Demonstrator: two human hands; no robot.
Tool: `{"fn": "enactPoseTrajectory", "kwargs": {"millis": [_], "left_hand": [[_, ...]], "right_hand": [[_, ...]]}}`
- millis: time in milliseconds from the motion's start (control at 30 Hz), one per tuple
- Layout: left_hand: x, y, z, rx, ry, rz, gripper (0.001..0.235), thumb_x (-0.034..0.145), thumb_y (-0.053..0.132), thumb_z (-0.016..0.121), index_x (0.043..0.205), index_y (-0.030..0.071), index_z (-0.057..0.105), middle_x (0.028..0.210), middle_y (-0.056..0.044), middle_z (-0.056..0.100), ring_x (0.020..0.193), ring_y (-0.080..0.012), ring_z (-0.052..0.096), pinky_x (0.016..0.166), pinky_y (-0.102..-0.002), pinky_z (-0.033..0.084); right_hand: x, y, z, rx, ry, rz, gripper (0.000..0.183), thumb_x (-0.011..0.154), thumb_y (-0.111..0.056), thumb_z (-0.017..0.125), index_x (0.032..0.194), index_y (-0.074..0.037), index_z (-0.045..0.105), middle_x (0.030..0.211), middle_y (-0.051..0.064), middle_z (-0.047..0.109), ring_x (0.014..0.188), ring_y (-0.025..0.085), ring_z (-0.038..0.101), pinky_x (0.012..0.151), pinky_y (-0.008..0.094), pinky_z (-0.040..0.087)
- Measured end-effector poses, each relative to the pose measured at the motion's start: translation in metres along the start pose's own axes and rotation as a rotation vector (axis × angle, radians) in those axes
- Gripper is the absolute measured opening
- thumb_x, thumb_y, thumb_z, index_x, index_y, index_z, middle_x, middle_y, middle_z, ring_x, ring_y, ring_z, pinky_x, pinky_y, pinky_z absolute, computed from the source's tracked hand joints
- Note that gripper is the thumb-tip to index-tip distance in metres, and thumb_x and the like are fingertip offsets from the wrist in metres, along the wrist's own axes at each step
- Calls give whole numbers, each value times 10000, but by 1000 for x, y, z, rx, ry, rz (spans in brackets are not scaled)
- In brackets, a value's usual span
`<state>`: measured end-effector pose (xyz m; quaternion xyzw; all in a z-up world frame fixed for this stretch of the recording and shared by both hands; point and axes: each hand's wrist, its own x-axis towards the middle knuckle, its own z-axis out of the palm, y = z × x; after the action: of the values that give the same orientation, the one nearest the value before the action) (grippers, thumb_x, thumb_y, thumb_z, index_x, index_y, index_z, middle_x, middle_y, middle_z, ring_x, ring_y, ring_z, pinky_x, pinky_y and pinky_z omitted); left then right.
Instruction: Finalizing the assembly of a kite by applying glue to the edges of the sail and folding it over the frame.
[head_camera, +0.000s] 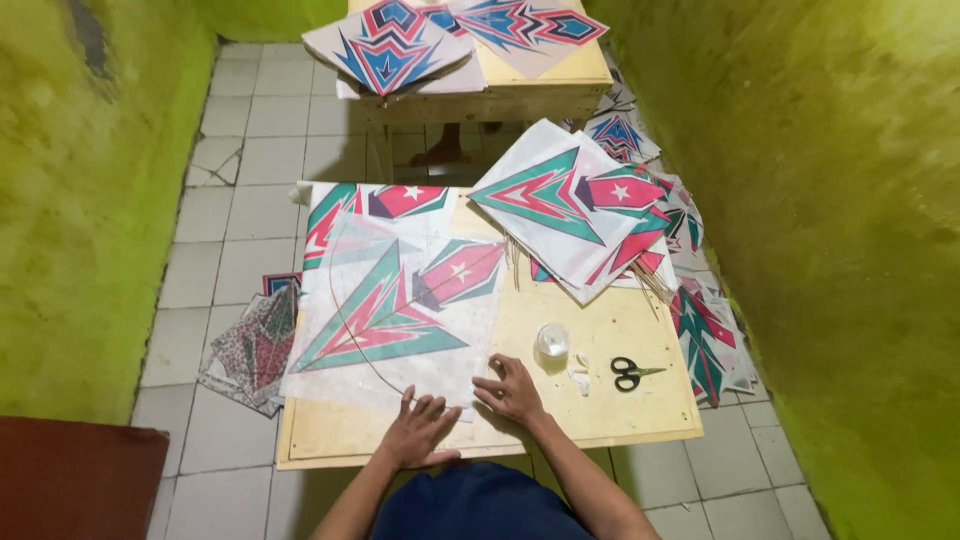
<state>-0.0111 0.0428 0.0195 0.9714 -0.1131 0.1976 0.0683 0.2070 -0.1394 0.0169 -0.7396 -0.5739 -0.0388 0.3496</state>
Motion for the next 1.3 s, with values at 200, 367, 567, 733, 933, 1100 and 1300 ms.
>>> {"fn": "enactPoseTrajectory", "kwargs": {"millis": [200,367,567,733,933,1100,1300], "left_hand": [[1,-1,9,-126,-60,-98,714,886,718,596,1378,201,590,1227,-127,559,1125,-368,496,1086,-695,159],[10,0,12,-108,-102,-102,680,904,700,594,1365,200,591,1212,-132,561,1101,-362,502,1056,-714,207],[4,3,2,-27,-15,-79,673,912,725,571,1329,197,601,1214,-114,534,1070,-327,505,1084,-672,235],[6,1,5,-3,36,-58,669,909,737,571,1329,218,612,1242,-103,537,1091,-308,515,1098,-648,253],[8,-1,1,-8,29,-46,668,910,730,560,1337,219,613,1225,-92,522,1072,-288,497,1112,-621,235],[8,-2,1,-30,44,-60,663,881,715,612,1321,219,617,1224,-94,529,1077,-305,500,1103,-636,257],[7,-4,4,-34,6,-66,680,891,733,588,1340,223,584,1245,-91,496,1105,-298,477,1115,-645,236]], "right_hand": [[5,-16,-11,-77,52,-211,211,864,-397,824,1040,-284,804,1226,101,595,1033,299,569,815,481,428],[21,-33,-39,-86,35,-396,220,907,-395,804,1039,-232,737,1159,129,621,1009,305,587,809,447,416],[16,-35,-30,-57,14,-451,231,911,-403,780,1065,-234,748,1149,137,624,1001,293,583,796,445,409],[8,-35,-27,-86,-11,-429,266,917,-400,778,1129,-245,739,1164,139,620,1016,288,575,802,450,413],[11,-35,-26,-136,59,-334,182,916,-405,783,1042,-275,762,1169,102,610,1043,280,563,835,422,405],[2,-32,-20,-174,10,-361,258,924,-403,749,1125,-248,701,1210,111,589,1058,275,538,866,468,403],[9,-36,-27,-161,-25,-337,236,947,-403,732,1109,-232,738,1196,128,599,1055,281,552,858,471,397]]}}
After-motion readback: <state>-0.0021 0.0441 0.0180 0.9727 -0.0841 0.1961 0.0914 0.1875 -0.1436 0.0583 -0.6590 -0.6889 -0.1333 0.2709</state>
